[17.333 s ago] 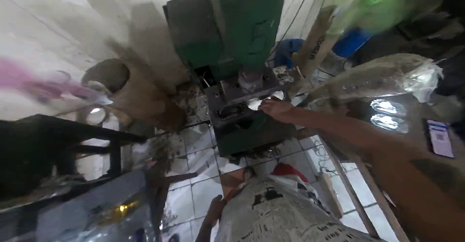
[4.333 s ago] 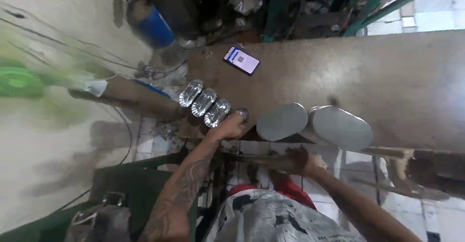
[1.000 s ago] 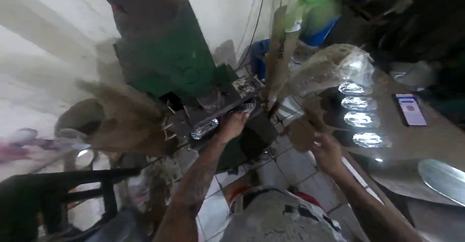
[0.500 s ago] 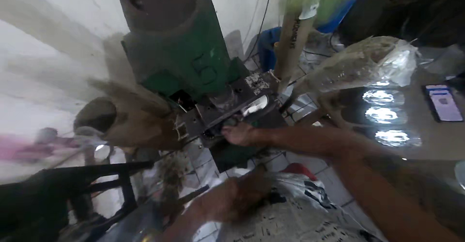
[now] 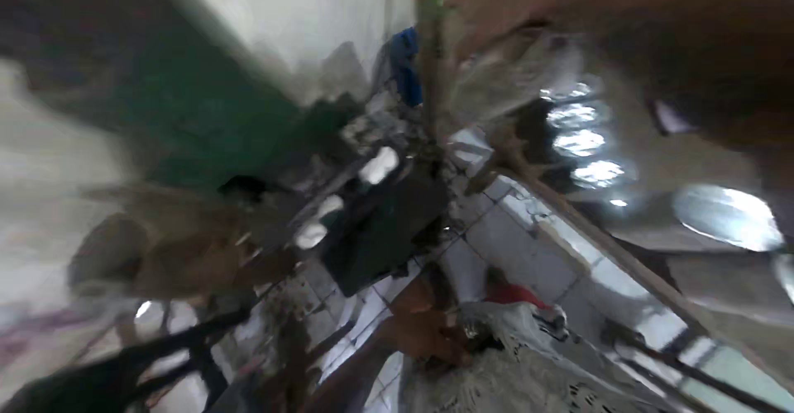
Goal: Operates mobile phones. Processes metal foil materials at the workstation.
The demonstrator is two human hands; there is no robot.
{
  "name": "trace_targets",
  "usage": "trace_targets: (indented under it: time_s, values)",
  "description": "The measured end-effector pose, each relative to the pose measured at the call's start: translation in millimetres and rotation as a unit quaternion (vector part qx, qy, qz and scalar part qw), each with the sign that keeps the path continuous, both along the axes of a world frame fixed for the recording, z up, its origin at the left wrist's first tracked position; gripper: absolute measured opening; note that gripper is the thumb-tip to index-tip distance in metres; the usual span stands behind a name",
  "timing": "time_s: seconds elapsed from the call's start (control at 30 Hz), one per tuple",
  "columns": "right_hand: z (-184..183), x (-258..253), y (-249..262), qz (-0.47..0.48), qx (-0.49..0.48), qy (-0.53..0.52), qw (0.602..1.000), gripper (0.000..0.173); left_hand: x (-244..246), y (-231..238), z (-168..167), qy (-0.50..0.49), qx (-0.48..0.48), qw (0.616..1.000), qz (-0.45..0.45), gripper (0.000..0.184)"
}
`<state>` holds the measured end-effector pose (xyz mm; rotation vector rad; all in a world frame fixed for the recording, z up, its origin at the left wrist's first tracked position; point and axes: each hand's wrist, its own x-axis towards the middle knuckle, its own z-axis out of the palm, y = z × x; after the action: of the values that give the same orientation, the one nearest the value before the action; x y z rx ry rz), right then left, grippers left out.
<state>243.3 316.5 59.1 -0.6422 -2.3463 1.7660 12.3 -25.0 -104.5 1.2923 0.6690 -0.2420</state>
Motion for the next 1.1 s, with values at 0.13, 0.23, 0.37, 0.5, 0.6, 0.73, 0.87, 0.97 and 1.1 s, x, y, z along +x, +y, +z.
trace_targets:
  time_s: [0.13, 0.23, 0.37, 0.5, 0.6, 0.73, 0.87, 0.97, 1.1]
  values:
    - [-16.0, 57.0, -96.6, -0.142, 0.196, -0.221, 0.945, 0.059, 63.1, 28.6, -7.6, 0.003, 0.108, 0.994, 0.004, 0.027]
    - [-68.5, 145.8, -199.7, -0.149, 0.079, -0.270, 0.948, 0.069, 112.8, 79.7, -13.3, 0.051, 0.230, 0.967, 0.096, 0.039]
    - [-215.1, 242.5, -330.5, -0.250, -0.046, -0.344, 0.904, 0.079, 234.1, 156.0, -9.6, 0.163, 0.325, 0.931, 0.000, 0.042]
    - [-392.2, 295.6, -431.3, -0.391, -0.051, -0.411, 0.822, 0.102, 357.8, 218.9, -47.5, 0.111, 0.450, 0.864, -0.195, 0.036]
    - [-402.4, 308.3, -436.1, -0.392, -0.063, -0.403, 0.825, 0.100, 407.4, 253.6, -75.8, 0.077, 0.491, 0.813, -0.303, 0.035]
    - [-410.6, 311.9, -434.8, -0.403, -0.114, -0.412, 0.809, 0.099, 414.0, 256.6, -92.5, 0.082, 0.471, 0.813, -0.332, 0.036]
    - [-414.5, 308.0, -437.2, -0.404, -0.111, -0.400, 0.815, 0.095, 413.3, 258.3, -90.3, 0.098, 0.414, 0.839, -0.339, 0.033]
    - [-354.2, 297.1, -411.9, -0.389, -0.172, -0.378, 0.822, 0.080, 420.5, 259.3, -76.5, 0.145, 0.425, 0.809, -0.380, 0.042]
    - [-176.7, 299.8, -342.5, -0.375, -0.257, -0.081, 0.887, 0.049, 418.7, 287.9, -25.6, 0.125, 0.427, 0.839, -0.312, 0.062]
